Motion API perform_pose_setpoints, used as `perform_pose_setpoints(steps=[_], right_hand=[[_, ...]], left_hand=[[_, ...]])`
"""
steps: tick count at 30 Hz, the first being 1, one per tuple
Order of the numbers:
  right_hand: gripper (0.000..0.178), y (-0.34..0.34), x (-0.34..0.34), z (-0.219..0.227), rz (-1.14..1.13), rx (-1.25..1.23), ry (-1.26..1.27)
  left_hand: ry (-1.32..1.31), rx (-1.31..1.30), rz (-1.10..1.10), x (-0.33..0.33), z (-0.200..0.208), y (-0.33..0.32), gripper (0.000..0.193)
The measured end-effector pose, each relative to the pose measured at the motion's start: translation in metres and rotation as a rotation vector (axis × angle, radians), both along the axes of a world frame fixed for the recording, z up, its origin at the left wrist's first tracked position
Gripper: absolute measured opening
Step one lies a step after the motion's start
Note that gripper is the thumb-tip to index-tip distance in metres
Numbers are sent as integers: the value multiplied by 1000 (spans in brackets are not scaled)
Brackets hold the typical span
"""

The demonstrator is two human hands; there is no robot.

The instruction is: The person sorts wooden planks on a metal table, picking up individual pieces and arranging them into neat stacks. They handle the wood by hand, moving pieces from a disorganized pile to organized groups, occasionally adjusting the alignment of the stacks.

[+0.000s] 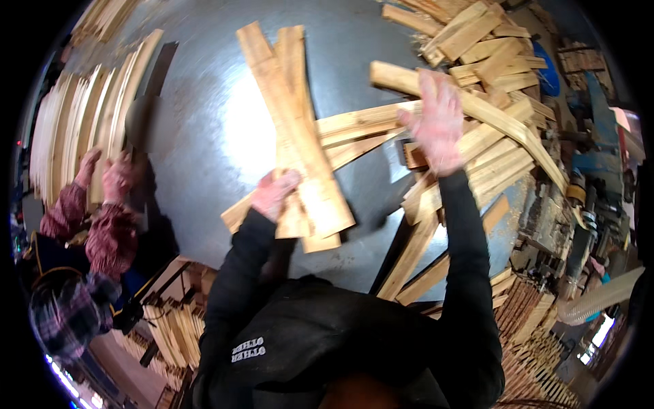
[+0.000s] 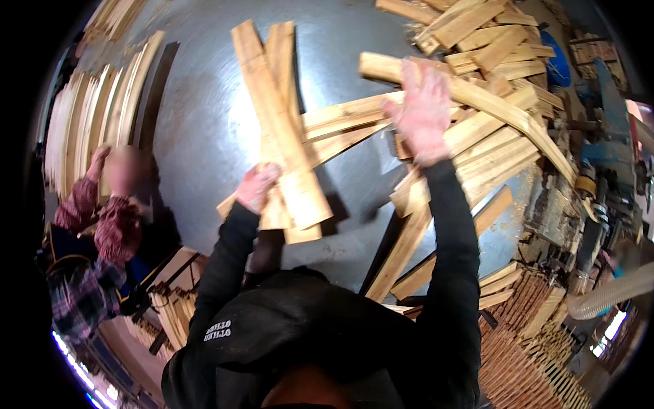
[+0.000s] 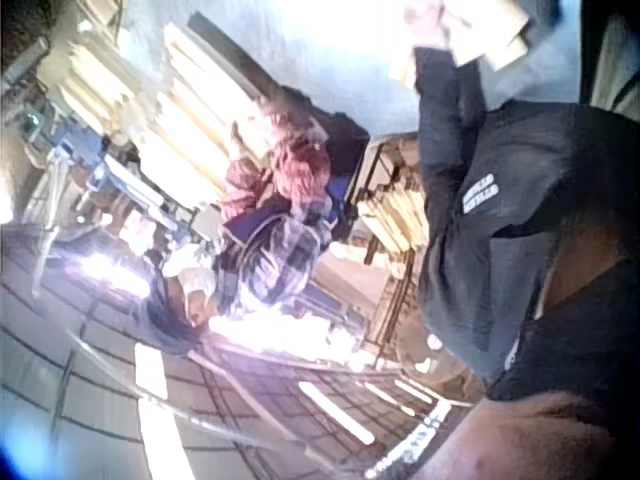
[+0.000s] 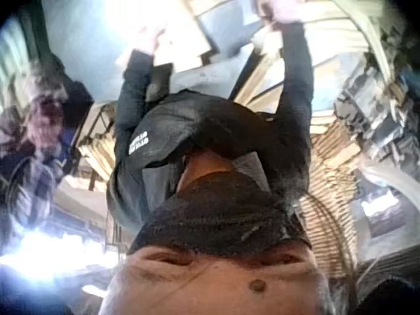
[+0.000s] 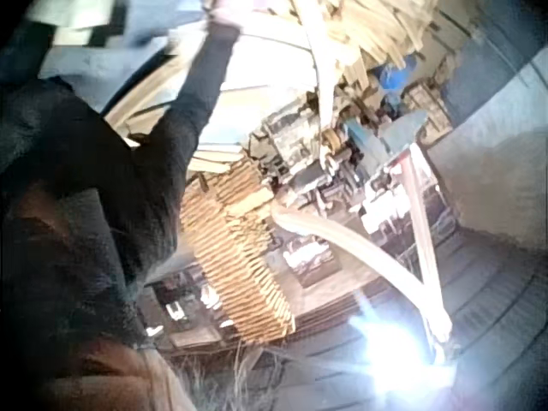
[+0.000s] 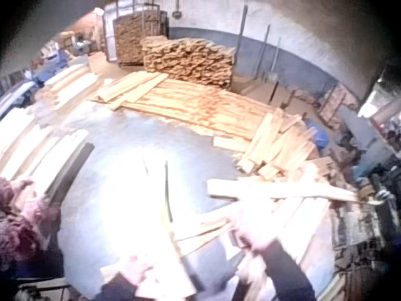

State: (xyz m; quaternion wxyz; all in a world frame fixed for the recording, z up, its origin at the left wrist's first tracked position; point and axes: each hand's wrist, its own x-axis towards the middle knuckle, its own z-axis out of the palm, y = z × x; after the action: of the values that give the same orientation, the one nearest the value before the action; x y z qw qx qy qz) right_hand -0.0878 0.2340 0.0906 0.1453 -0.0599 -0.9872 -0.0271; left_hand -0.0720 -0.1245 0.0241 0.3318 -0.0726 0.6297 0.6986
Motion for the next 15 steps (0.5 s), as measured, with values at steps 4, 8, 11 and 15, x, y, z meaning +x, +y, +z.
perform_pose_setpoints(steps=[4,8,11,15], right_hand=[[90,145,-25,-18,-209,21,-597],[68,102,-62,-6,-61,-21,-789],[69,63,-69,-3,52,-463,-495],[67,-63,-76,11,219,-1394,-346]], left_hand=[[-64,-56,47,-21,17,-63,45],[-53,22,138,-27,39,-95,54],[-41,-58,178,-29,7,-100,35],[124,-69,163,-15,-33,-66,18]])
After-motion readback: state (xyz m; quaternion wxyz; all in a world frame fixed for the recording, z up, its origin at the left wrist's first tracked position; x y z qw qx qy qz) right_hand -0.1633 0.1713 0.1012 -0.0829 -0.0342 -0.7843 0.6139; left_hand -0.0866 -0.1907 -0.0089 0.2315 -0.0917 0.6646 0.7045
